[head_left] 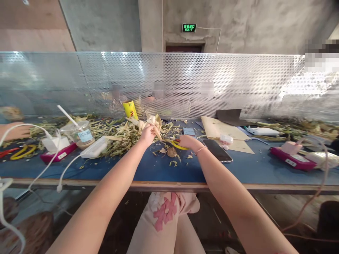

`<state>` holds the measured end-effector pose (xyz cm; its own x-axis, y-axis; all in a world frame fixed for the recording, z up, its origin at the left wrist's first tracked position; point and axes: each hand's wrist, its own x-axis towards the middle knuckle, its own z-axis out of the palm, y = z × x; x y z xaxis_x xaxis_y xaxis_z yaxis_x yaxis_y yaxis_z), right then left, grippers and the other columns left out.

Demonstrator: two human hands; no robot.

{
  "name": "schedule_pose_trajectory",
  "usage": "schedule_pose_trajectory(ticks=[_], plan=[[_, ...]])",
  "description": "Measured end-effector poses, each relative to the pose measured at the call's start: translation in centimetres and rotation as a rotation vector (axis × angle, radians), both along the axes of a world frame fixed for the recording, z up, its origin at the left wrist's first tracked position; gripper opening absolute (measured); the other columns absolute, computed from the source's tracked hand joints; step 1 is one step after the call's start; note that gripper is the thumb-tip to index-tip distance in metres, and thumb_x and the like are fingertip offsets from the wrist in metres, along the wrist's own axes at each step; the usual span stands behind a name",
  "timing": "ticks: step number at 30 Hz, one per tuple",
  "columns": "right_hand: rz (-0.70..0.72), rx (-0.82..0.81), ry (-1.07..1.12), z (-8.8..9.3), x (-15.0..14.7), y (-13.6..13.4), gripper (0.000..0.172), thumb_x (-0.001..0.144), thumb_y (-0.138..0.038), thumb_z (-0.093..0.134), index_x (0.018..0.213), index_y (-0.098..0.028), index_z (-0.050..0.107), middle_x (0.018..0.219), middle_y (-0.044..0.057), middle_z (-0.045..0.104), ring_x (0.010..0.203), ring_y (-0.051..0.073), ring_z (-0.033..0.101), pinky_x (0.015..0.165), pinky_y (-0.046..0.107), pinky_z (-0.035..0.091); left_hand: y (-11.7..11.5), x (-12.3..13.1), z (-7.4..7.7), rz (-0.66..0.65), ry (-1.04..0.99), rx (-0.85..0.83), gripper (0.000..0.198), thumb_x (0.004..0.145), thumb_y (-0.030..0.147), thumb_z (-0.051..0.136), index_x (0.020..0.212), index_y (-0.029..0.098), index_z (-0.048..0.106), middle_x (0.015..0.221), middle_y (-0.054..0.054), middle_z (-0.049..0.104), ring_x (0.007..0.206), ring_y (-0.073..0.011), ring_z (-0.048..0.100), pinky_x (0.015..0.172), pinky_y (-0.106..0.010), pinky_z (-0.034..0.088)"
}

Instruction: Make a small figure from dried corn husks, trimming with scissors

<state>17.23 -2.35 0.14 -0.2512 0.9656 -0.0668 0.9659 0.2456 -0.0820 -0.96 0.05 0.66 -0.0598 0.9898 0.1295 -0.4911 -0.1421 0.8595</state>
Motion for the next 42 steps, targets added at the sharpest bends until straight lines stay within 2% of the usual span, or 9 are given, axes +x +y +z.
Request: schedule_pose_trajectory(ticks=[3, 7, 9, 11, 15, 21, 26, 36, 42], plan=[[-0.080, 0.088, 0.069, 0.3, 0.3, -0.1, 0.033, 0.076, -0.021, 0.041, 0.101, -0.008, 0.059, 0.101, 0.020, 0.064, 0.096, 0.026, 0.060, 0.071, 0.028, 0.043, 0.2, -0.1, -0.3, -0.008, 0.037, 0.054, 0.008, 0.071, 0.006, 0.049, 0.071, 0.014, 0.052, 0.063, 0.001, 0.057, 0.056, -0.0080, 0.054, 0.061, -0.023, 0.043], [-0.255, 0.277, 0.293, 0.7, 0.9, -0.2, 0.032, 0.077, -0.022, 0.044, 0.105, -0.005, 0.049, 0.101, 0.022, 0.062, 0.094, 0.026, 0.060, 0.071, 0.028, 0.043, 0.5, -0.3, -0.6, 0.014, 0.072, 0.131, 0.007, 0.068, 0.009, 0.057, 0.067, 0.014, 0.052, 0.059, 0.002, 0.055, 0.053, -0.0064, 0.052, 0.055, -0.019, 0.040], [-0.264, 0.333, 0.362, 0.8, 1.1, -0.1, 0.032, 0.078, -0.025, 0.046, 0.104, -0.007, 0.045, 0.100, 0.023, 0.061, 0.094, 0.028, 0.059, 0.072, 0.030, 0.042, 0.6, -0.4, -0.7, 0.017, 0.065, 0.138, 0.008, 0.068, 0.012, 0.059, 0.066, 0.015, 0.051, 0.057, 0.003, 0.054, 0.052, -0.0062, 0.051, 0.055, -0.019, 0.041], [-0.235, 0.357, 0.410, 0.7, 1.2, 0.0, 0.033, 0.080, -0.033, 0.046, 0.102, -0.009, 0.044, 0.100, 0.023, 0.061, 0.095, 0.029, 0.059, 0.073, 0.031, 0.042, 0.7, -0.5, -0.7, 0.021, 0.038, 0.122, 0.012, 0.067, 0.013, 0.061, 0.064, 0.015, 0.049, 0.055, 0.003, 0.054, 0.051, -0.0061, 0.050, 0.056, -0.020, 0.042], [-0.115, 0.375, 0.430, 0.2, 0.6, -0.2, 0.046, 0.080, -0.049, 0.045, 0.104, -0.010, 0.044, 0.105, 0.022, 0.060, 0.100, 0.030, 0.056, 0.078, 0.032, 0.041, 1.1, -0.8, -0.7, 0.061, -0.063, 0.074, 0.016, 0.068, 0.009, 0.059, 0.061, 0.015, 0.046, 0.055, 0.003, 0.056, 0.053, -0.0068, 0.053, 0.060, -0.022, 0.045], [0.048, 0.352, 0.443, -0.3, 0.0, -0.5, 0.051, 0.078, -0.051, 0.047, 0.109, -0.011, 0.044, 0.105, 0.019, 0.061, 0.100, 0.026, 0.057, 0.079, 0.029, 0.040, 1.9, -1.8, -0.7, 0.158, -0.175, 0.054, 0.015, 0.069, 0.005, 0.058, 0.064, 0.016, 0.048, 0.057, 0.003, 0.059, 0.057, -0.0070, 0.057, 0.068, -0.022, 0.046], [0.083, 0.304, 0.380, -0.3, -0.1, -0.8, 0.055, 0.075, -0.057, 0.048, 0.107, -0.012, 0.046, 0.098, 0.017, 0.063, 0.091, 0.027, 0.060, 0.072, 0.028, 0.040, 1.8, -2.0, -0.6, 0.167, -0.211, 0.049, 0.016, 0.071, 0.004, 0.055, 0.063, 0.016, 0.048, 0.054, 0.004, 0.057, 0.053, -0.0056, 0.055, 0.063, -0.019, 0.045], [0.141, 0.305, 0.357, -0.3, -0.5, -1.1, 0.039, 0.077, -0.053, 0.046, 0.094, -0.017, 0.048, 0.085, 0.010, 0.062, 0.077, 0.021, 0.058, 0.061, 0.025, 0.035, 1.2, -1.5, -0.7, 0.103, -0.110, 0.090, 0.015, 0.068, 0.008, 0.062, 0.063, 0.015, 0.049, 0.051, 0.005, 0.052, 0.046, -0.0042, 0.048, 0.056, -0.018, 0.041], [0.147, 0.323, 0.375, -0.4, -0.5, -1.1, 0.032, 0.080, -0.048, 0.042, 0.092, -0.018, 0.048, 0.082, 0.008, 0.061, 0.074, 0.020, 0.056, 0.060, 0.025, 0.034, 1.2, -1.3, -0.6, 0.091, -0.117, 0.084, 0.013, 0.068, 0.008, 0.061, 0.065, 0.015, 0.050, 0.053, 0.004, 0.055, 0.050, -0.0050, 0.053, 0.057, -0.018, 0.042]])
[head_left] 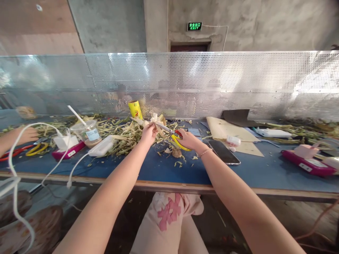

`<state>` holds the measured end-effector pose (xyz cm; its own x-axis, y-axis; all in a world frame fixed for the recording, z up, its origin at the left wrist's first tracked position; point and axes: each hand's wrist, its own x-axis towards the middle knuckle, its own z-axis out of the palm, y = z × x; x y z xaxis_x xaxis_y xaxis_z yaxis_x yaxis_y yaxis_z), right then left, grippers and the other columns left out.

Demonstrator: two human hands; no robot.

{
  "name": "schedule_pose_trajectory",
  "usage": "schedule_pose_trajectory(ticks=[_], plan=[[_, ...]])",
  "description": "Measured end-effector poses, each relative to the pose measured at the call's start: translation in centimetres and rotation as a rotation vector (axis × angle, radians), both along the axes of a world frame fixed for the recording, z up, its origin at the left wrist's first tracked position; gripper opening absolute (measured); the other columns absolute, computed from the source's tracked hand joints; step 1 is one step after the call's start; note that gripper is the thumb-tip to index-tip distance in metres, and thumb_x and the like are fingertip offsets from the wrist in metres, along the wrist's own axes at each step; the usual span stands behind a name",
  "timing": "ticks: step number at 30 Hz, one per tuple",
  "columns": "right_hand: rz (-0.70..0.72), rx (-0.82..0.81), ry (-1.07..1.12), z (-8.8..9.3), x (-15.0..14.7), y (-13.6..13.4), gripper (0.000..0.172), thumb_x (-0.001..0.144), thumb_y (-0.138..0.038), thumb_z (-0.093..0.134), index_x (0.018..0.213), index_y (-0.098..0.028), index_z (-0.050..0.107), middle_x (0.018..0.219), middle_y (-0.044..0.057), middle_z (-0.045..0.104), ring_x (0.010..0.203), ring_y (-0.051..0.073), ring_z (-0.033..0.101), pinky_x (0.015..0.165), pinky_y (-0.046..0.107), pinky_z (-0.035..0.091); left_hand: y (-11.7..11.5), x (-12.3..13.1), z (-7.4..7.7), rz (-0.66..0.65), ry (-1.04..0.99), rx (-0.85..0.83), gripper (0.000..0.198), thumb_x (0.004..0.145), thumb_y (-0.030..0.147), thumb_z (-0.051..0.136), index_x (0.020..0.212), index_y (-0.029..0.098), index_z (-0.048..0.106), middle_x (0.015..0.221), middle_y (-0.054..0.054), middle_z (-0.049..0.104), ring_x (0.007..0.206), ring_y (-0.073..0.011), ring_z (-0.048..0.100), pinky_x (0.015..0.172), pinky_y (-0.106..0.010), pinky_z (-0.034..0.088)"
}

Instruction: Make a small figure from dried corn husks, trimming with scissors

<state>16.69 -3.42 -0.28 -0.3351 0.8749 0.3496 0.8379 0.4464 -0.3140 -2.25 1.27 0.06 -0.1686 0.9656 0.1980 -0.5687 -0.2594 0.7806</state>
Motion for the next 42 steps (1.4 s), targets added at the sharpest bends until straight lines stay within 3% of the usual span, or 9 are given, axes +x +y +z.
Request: schedule_pose_trajectory(ticks=[11, 22, 32, 42], plan=[[0.017, 0.011, 0.007, 0.31, -0.08, 0.16, 0.026, 0.082, -0.042, 0.043, 0.084, -0.018, 0.053, 0.077, 0.005, 0.060, 0.068, 0.015, 0.053, 0.059, 0.023, 0.033, -0.12, -0.02, 0.08, 0.019, 0.028, 0.024, 0.015, 0.067, 0.009, 0.063, 0.064, 0.015, 0.050, 0.050, 0.005, 0.052, 0.048, -0.0049, 0.051, 0.056, -0.019, 0.042], [0.014, 0.037, -0.033, 0.37, 0.18, 0.49, 0.032, 0.082, -0.047, 0.043, 0.081, -0.017, 0.055, 0.072, 0.004, 0.059, 0.062, 0.013, 0.050, 0.055, 0.022, 0.030, -0.14, 0.03, 0.12, 0.041, 0.008, 0.030, 0.011, 0.067, 0.005, 0.059, 0.064, 0.014, 0.053, 0.054, 0.004, 0.056, 0.051, -0.0052, 0.052, 0.058, -0.019, 0.041], [0.080, 0.030, -0.067, -0.02, 0.24, 0.85, 0.041, 0.083, -0.054, 0.040, 0.080, -0.018, 0.060, 0.078, 0.006, 0.064, 0.068, 0.015, 0.057, 0.057, 0.022, 0.032, -0.68, 0.33, 0.59, -0.010, -0.067, 0.026, 0.013, 0.070, 0.001, 0.054, 0.063, 0.012, 0.055, 0.053, 0.002, 0.058, 0.051, -0.0053, 0.054, 0.058, -0.018, 0.042], [0.061, 0.027, -0.143, 0.93, 0.12, 0.33, 0.044, 0.084, -0.055, 0.038, 0.080, -0.018, 0.061, 0.076, 0.006, 0.065, 0.067, 0.016, 0.058, 0.055, 0.022, 0.032, -0.17, 0.00, 0.12, -0.074, -0.073, 0.045, 0.011, 0.065, 0.005, 0.062, 0.066, 0.013, 0.054, 0.055, 0.003, 0.060, 0.052, -0.0061, 0.056, 0.057, -0.018, 0.044]])
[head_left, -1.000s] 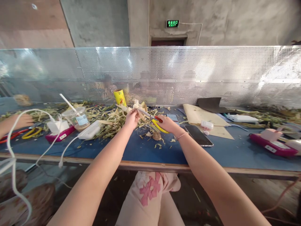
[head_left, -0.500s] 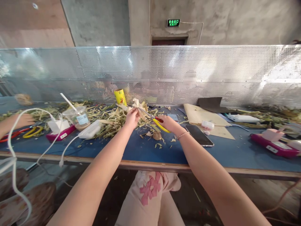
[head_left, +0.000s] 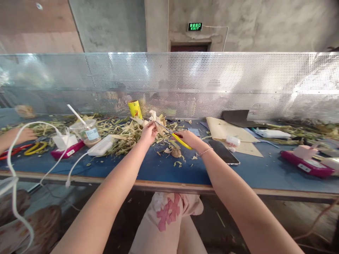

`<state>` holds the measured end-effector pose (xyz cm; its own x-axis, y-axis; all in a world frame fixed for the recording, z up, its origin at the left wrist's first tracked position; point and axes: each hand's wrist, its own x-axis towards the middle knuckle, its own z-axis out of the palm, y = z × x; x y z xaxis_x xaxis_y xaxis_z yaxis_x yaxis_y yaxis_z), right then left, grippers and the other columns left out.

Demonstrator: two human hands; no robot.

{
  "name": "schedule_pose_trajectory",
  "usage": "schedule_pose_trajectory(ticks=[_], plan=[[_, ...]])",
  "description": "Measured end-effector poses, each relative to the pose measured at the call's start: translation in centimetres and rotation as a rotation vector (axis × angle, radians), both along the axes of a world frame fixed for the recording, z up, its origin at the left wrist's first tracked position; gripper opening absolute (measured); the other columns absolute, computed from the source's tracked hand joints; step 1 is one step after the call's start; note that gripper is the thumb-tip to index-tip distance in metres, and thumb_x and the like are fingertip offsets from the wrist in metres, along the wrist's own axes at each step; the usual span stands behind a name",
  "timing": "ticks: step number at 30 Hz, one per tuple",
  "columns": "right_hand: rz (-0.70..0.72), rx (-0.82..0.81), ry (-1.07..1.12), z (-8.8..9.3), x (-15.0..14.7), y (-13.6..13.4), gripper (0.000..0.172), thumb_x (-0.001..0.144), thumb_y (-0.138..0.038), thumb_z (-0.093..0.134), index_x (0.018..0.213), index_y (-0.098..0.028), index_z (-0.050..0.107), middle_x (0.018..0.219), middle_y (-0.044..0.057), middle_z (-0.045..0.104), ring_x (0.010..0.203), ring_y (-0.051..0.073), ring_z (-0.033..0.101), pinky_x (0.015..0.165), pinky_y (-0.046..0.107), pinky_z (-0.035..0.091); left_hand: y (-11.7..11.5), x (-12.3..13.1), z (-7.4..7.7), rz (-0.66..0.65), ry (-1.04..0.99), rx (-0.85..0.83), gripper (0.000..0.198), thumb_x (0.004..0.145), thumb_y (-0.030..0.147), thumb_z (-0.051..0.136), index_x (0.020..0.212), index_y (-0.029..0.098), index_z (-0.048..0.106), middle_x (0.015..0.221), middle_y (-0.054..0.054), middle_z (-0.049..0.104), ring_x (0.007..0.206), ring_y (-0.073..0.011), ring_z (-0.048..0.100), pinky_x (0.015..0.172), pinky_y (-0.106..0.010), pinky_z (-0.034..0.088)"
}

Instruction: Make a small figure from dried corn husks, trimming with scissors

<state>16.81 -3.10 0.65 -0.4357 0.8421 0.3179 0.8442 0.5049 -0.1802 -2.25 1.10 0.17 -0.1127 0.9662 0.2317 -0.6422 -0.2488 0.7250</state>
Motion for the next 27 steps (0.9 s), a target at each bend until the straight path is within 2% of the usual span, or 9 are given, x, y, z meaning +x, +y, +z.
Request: schedule_pose_trajectory(ticks=[7, 16, 24, 27], plan=[[0.049, -0.008, -0.011, -0.11, -0.23, -0.07, 0.046, 0.087, -0.052, 0.033, 0.080, -0.017, 0.061, 0.080, 0.007, 0.066, 0.073, 0.016, 0.059, 0.060, 0.022, 0.035, 0.29, -0.02, -0.19, 0.014, 0.004, 0.004, 0.011, 0.066, 0.004, 0.061, 0.065, 0.013, 0.054, 0.054, 0.002, 0.060, 0.051, -0.0070, 0.056, 0.057, -0.020, 0.044], [0.036, -0.018, -0.032, -0.83, -0.35, -0.16, 0.047, 0.087, -0.052, 0.031, 0.085, -0.014, 0.059, 0.079, 0.011, 0.064, 0.075, 0.019, 0.060, 0.063, 0.025, 0.038, 0.37, 0.19, -0.30, 0.000, 0.005, 0.003, 0.012, 0.066, 0.002, 0.059, 0.062, 0.013, 0.055, 0.055, 0.001, 0.061, 0.053, -0.0069, 0.058, 0.058, -0.019, 0.046], [0.006, -0.002, -0.059, -0.13, -0.87, -0.80, 0.039, 0.090, -0.039, 0.033, 0.087, -0.014, 0.063, 0.082, 0.011, 0.066, 0.081, 0.020, 0.062, 0.065, 0.024, 0.039, 0.49, 0.09, -0.29, -0.017, -0.025, -0.001, 0.012, 0.068, 0.000, 0.056, 0.066, 0.012, 0.058, 0.057, 0.000, 0.062, 0.054, -0.0083, 0.058, 0.061, -0.022, 0.046], [-0.018, 0.009, -0.079, 0.10, -0.89, -0.89, 0.039, 0.090, -0.040, 0.034, 0.086, -0.015, 0.064, 0.081, 0.010, 0.067, 0.078, 0.019, 0.063, 0.063, 0.024, 0.038, 0.42, 0.09, -0.20, -0.026, -0.035, -0.002, 0.012, 0.068, 0.000, 0.057, 0.067, 0.012, 0.057, 0.056, 0.000, 0.061, 0.053, -0.0085, 0.058, 0.060, -0.022, 0.045]])
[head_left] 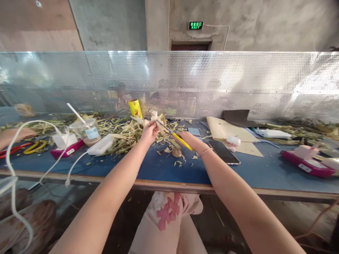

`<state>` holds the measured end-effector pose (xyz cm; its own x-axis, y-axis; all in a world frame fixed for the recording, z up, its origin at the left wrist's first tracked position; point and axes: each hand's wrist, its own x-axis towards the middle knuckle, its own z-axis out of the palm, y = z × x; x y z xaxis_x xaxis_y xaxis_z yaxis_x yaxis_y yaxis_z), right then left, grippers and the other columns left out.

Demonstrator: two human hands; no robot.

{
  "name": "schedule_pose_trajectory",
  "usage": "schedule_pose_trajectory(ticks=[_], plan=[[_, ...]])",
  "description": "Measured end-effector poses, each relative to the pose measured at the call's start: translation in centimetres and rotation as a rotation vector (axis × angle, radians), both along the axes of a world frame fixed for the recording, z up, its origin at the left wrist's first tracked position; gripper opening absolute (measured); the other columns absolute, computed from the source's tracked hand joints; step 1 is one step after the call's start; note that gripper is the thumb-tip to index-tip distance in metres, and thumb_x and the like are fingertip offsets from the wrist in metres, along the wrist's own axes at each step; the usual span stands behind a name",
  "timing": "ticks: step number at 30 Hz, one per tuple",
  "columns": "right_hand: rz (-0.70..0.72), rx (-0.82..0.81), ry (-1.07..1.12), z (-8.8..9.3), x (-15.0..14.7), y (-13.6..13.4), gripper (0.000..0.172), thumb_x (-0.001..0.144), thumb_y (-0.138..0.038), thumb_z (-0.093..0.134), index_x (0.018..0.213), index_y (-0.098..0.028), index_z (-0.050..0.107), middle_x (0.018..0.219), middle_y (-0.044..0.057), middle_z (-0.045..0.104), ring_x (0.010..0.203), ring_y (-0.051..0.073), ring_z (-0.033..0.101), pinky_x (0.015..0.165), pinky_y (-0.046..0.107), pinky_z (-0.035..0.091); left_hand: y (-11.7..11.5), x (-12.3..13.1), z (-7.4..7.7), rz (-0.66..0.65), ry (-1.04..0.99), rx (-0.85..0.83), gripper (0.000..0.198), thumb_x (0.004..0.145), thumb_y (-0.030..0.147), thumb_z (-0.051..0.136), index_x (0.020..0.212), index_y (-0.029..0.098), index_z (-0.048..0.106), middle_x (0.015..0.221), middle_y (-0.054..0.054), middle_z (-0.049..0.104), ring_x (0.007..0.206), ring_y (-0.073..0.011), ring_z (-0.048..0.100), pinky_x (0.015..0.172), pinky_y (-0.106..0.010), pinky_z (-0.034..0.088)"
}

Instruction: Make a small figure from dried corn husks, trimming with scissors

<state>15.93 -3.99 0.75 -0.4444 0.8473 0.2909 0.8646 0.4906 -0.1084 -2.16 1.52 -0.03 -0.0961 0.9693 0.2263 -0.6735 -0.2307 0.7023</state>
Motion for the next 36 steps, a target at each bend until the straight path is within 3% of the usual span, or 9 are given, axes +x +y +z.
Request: schedule_pose_trajectory(ticks=[8, 14, 20, 26, 36], plan=[[-0.030, 0.002, -0.053, 0.0, 0.0, 0.3, 0.047, 0.089, -0.049, 0.029, 0.082, -0.016, 0.063, 0.078, 0.009, 0.066, 0.074, 0.018, 0.062, 0.059, 0.023, 0.035, -0.7, 0.2, 0.5, 0.033, 0.009, -0.051, 0.013, 0.066, 0.002, 0.058, 0.066, 0.014, 0.054, 0.051, 0.002, 0.059, 0.049, -0.0068, 0.056, 0.055, -0.019, 0.045], [-0.096, 0.045, 0.027, -0.8, 0.2, 1.0, 0.047, 0.086, -0.054, 0.032, 0.085, -0.015, 0.059, 0.085, 0.011, 0.066, 0.080, 0.019, 0.061, 0.063, 0.024, 0.036, -0.7, 0.0, 0.5, 0.103, 0.023, -0.082, 0.014, 0.064, 0.005, 0.060, 0.064, 0.015, 0.051, 0.052, 0.003, 0.059, 0.050, -0.0071, 0.056, 0.055, -0.020, 0.044], [-0.073, 0.022, 0.114, -0.4, 0.7, 0.0, 0.049, 0.083, -0.058, 0.035, 0.091, -0.014, 0.054, 0.085, 0.011, 0.064, 0.078, 0.020, 0.060, 0.062, 0.024, 0.036, 0.2, -0.6, -0.2, 0.245, 0.131, -0.093, 0.015, 0.059, 0.008, 0.068, 0.063, 0.015, 0.055, 0.048, 0.005, 0.053, 0.043, -0.0039, 0.046, 0.048, -0.018, 0.035], [0.056, -0.088, 0.101, -0.4, 0.2, -0.5, 0.048, 0.082, -0.059, 0.036, 0.084, -0.016, 0.057, 0.079, 0.008, 0.064, 0.069, 0.018, 0.057, 0.057, 0.024, 0.035, 0.7, -0.7, -0.3, 0.329, 0.119, -0.087, 0.014, 0.059, 0.005, 0.066, 0.061, 0.013, 0.055, 0.053, 0.004, 0.055, 0.049, -0.0043, 0.049, 0.056, -0.019, 0.040], [0.007, -0.147, 0.157, -0.8, 0.1, 0.4, 0.047, 0.082, -0.058, 0.036, 0.081, -0.017, 0.059, 0.079, 0.008, 0.064, 0.072, 0.019, 0.058, 0.060, 0.024, 0.038, 0.1, -0.1, -0.1, 0.323, 0.175, -0.040, 0.012, 0.061, 0.006, 0.064, 0.061, 0.013, 0.055, 0.056, 0.003, 0.056, 0.055, -0.0070, 0.054, 0.068, -0.024, 0.047]])
